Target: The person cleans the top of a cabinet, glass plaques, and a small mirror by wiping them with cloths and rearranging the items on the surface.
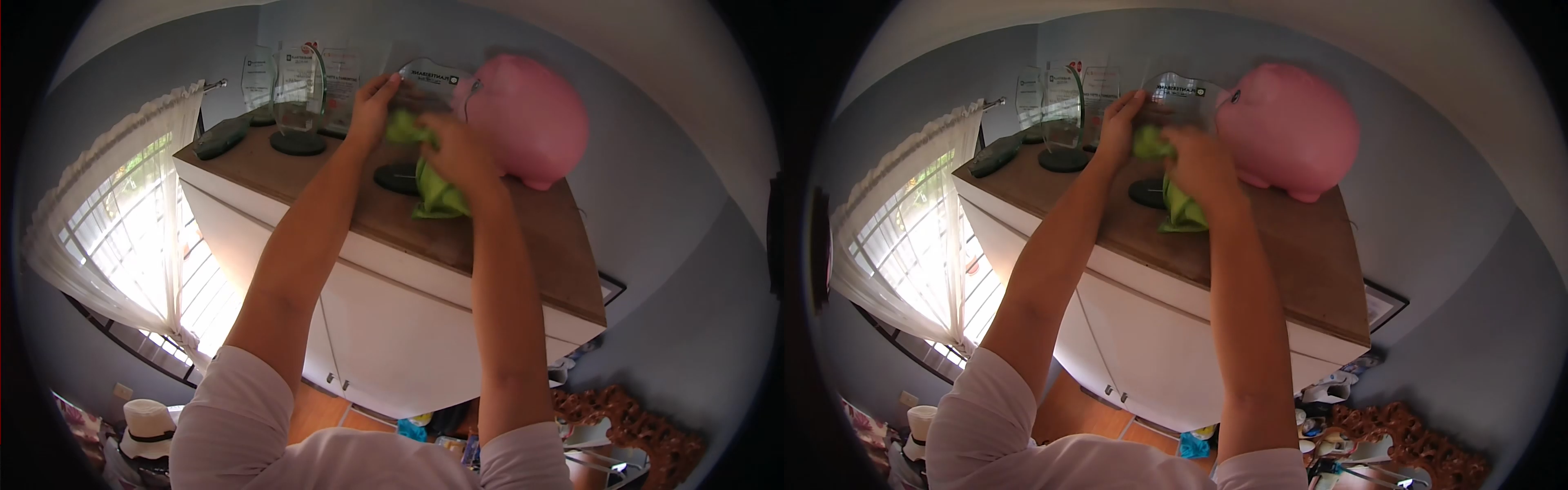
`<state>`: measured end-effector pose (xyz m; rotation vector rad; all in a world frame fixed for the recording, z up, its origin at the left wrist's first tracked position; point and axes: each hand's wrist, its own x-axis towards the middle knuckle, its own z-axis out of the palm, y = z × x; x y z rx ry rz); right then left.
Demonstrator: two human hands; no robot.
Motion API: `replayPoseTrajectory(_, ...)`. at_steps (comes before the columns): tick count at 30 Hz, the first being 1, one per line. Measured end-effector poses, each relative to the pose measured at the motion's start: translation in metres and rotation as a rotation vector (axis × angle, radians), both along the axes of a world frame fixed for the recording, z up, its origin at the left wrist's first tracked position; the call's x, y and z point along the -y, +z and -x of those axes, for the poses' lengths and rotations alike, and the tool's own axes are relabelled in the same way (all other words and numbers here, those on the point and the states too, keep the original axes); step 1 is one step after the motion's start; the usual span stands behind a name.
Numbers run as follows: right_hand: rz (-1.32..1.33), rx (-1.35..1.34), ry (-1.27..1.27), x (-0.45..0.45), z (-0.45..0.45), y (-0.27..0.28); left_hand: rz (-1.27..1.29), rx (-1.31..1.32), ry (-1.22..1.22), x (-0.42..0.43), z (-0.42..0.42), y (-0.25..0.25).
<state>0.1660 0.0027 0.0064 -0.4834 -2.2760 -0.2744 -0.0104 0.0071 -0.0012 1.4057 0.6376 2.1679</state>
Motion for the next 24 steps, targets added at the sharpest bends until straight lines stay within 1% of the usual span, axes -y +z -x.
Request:
replayPoseTrajectory(2,0.009,-0.129,-0.003,-0.003,0.009,-0.003,0.041,0.031,-0.146,0.007,-0.001,0.002)
replayPoseTrajectory(5,-0.004,-0.336,-0.054,-0.003,0.012,0.002,0.001,0.049,0.079,0.005,-0.004,0.001)
replayPoseTrajectory(6,-0.02,-0.41,-0.076,-0.002,0.012,0.005,0.02,0.044,0.005,0.008,-0.004,0.003)
replayPoseTrajectory(8,0.036,-0.049,-0.037,0.003,0.01,0.002,0.056,0.029,-0.144,0.015,-0.004,0.006)
replayPoseTrajectory(9,0.065,0.131,-0.018,0.005,0.01,0.001,0.063,0.027,-0.141,0.015,-0.003,0.006)
replayPoseTrajectory(12,-0.042,-0.256,-0.055,-0.002,0.014,-0.001,0.091,0.041,-0.11,0.012,-0.005,0.004)
replayPoseTrajectory(14,-0.031,-0.374,-0.056,-0.003,0.009,0.005,0.101,0.077,-0.053,0.012,-0.006,0.005)
replayPoseTrajectory(15,-0.029,-0.433,-0.054,-0.003,0.007,0.009,0.089,0.05,-0.086,0.009,-0.003,0.004)
replayPoseTrajectory(17,0.018,-0.192,-0.058,0.001,0.009,0.002,0.065,-0.005,-0.148,0.001,0.005,0.001)
replayPoseTrajectory(18,0.044,-0.072,-0.061,0.002,0.009,-0.001,0.071,0.016,-0.125,0.0,0.005,0.001)
replayPoseTrajectory(20,0.063,-0.213,-0.028,0.004,0.01,0.0,0.082,0.058,-0.082,-0.003,0.004,-0.001)
replayPoseTrajectory(21,0.07,-0.281,-0.012,0.004,0.011,0.001,0.074,0.035,-0.087,-0.002,0.003,-0.001)
replayPoseTrajectory(24,-0.041,0.026,-0.06,-0.001,0.003,-0.002,0.049,-0.001,-0.086,0.001,0.003,0.001)
